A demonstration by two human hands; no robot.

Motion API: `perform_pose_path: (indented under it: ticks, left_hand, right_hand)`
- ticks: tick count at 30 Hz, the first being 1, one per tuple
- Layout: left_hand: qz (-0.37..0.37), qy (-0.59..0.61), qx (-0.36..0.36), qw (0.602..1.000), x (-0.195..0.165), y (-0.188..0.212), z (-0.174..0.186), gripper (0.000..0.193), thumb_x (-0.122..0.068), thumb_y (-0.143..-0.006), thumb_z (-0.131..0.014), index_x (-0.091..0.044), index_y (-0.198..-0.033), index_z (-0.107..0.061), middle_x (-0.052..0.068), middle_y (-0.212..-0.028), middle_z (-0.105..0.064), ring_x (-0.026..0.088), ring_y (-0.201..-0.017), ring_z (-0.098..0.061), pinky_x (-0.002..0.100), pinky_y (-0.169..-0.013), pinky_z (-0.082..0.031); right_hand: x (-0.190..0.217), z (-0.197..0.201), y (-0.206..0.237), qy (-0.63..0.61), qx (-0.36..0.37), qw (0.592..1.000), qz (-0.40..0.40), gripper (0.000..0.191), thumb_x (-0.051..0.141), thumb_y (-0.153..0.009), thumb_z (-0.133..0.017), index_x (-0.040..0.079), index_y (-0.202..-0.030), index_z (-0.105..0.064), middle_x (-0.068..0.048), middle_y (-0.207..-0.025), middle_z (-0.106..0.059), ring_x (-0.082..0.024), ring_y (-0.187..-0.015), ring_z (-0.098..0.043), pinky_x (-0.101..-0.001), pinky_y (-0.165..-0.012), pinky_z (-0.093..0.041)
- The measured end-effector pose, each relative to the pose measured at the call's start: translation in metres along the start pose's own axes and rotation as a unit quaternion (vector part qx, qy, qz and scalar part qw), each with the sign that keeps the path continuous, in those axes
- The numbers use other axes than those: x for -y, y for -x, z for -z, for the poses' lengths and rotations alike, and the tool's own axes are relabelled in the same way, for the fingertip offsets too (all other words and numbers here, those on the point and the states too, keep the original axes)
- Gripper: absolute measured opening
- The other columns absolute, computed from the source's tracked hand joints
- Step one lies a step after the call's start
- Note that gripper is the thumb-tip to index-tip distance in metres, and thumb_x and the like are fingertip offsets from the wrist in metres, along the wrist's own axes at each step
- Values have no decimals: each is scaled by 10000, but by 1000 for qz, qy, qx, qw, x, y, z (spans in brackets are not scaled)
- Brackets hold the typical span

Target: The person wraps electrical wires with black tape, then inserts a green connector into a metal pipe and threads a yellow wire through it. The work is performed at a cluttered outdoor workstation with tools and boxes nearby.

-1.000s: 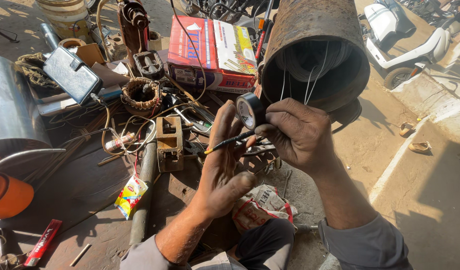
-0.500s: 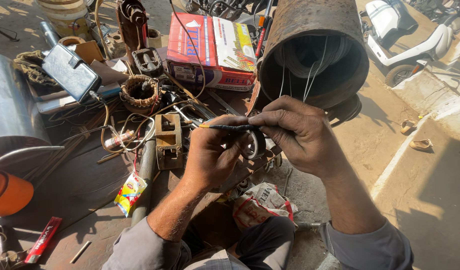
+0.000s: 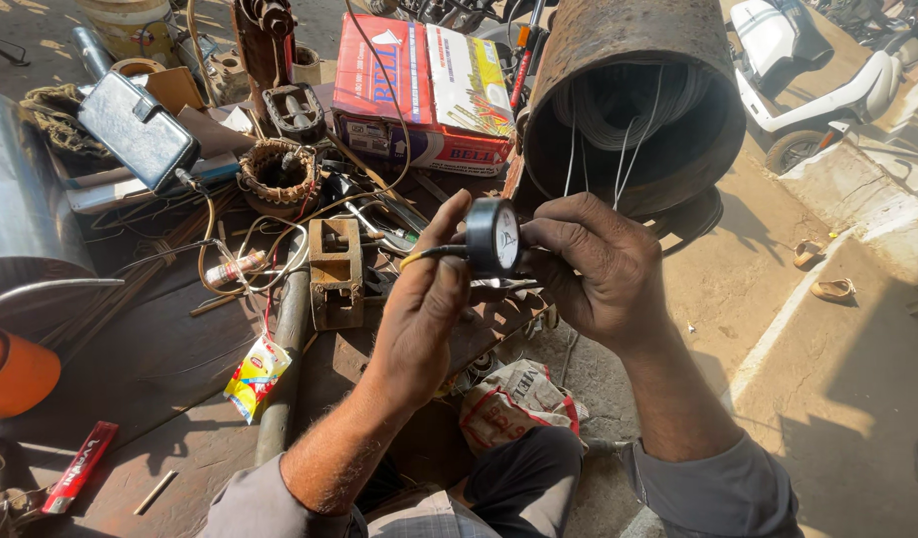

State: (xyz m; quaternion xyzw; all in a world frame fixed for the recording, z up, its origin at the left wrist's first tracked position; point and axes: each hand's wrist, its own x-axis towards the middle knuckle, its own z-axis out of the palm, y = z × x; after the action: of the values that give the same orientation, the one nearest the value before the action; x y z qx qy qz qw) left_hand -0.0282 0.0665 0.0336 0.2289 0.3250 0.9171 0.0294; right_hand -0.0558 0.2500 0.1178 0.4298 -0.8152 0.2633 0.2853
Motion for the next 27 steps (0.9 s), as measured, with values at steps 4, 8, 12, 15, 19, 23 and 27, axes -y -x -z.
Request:
perform_pose_path:
  ticks: [4,8,12,15,19,23,27]
  left_hand:
    - [-110,-124,54,985,-1,6,-12,944,-195,-1021,-702,-62,-1663,-24,119,-1660,-273,211,-1520,-357,407,-1262,-356]
    - [-197,-302,85,929,-5,-8,-3,845,-36,-902,-669,-17,-1593,-182,164,-1648,-263,247,-1547,-305,424,-1283,-309]
    - [-144,-388,88,906,-7,-16,15,557,91,-951,-567,-37,-1493,-555,132,-1461,-621,189,-1316,-666,324,-1110,-572]
    - [-94,-320,43,942,-2,-20,20,359,29,-971,-728,0,-1310,-613,85,-1138,-699,118,-1008,-700,258,-862,-607]
    - [-118,-334,64,933,1,-17,22,176,-18,-1002,-739,31,-1164,-689,64,-1028,-705,85,-903,-676,235,-757,-564]
    - [14,-127,41,991,9,-6,23,202,-104,-985,-711,56,-1108,-702,64,-951,-727,83,-845,-674,229,-725,-547]
    - [95,141,5,985,23,-1,25,199,-121,-1087,-706,75,-1060,-723,33,-806,-656,55,-650,-579,203,-562,-455]
  right_hand:
    - [7,-8,-5,77,-18,997,-10,191,177,-994,-761,22,-920,-678,-74,-881,-663,-172,-723,-687,-298,-602,-534]
    - [14,-4,-13,97,24,992,-74,242,146,-1007,-735,15,-821,-651,-66,-759,-616,-159,-581,-626,-323,-500,-458]
    - [20,14,-13,3,62,989,-134,120,102,-988,-744,10,-937,-687,-51,-821,-662,-142,-650,-644,-298,-556,-475]
    - [20,18,-10,-115,83,983,-118,155,32,-967,-715,6,-1120,-706,-56,-976,-709,-143,-811,-681,-272,-692,-543]
    - [18,13,-5,-127,64,986,-88,147,-10,-987,-705,35,-1126,-722,-74,-1061,-716,-162,-962,-733,-269,-829,-604]
    - [20,9,2,-103,38,988,-109,172,-25,-962,-713,38,-1122,-730,-81,-1050,-710,-166,-937,-744,-271,-786,-599]
    - [14,7,4,-47,37,998,-36,202,19,-933,-731,3,-1133,-708,-119,-1084,-691,-196,-973,-739,-296,-811,-618]
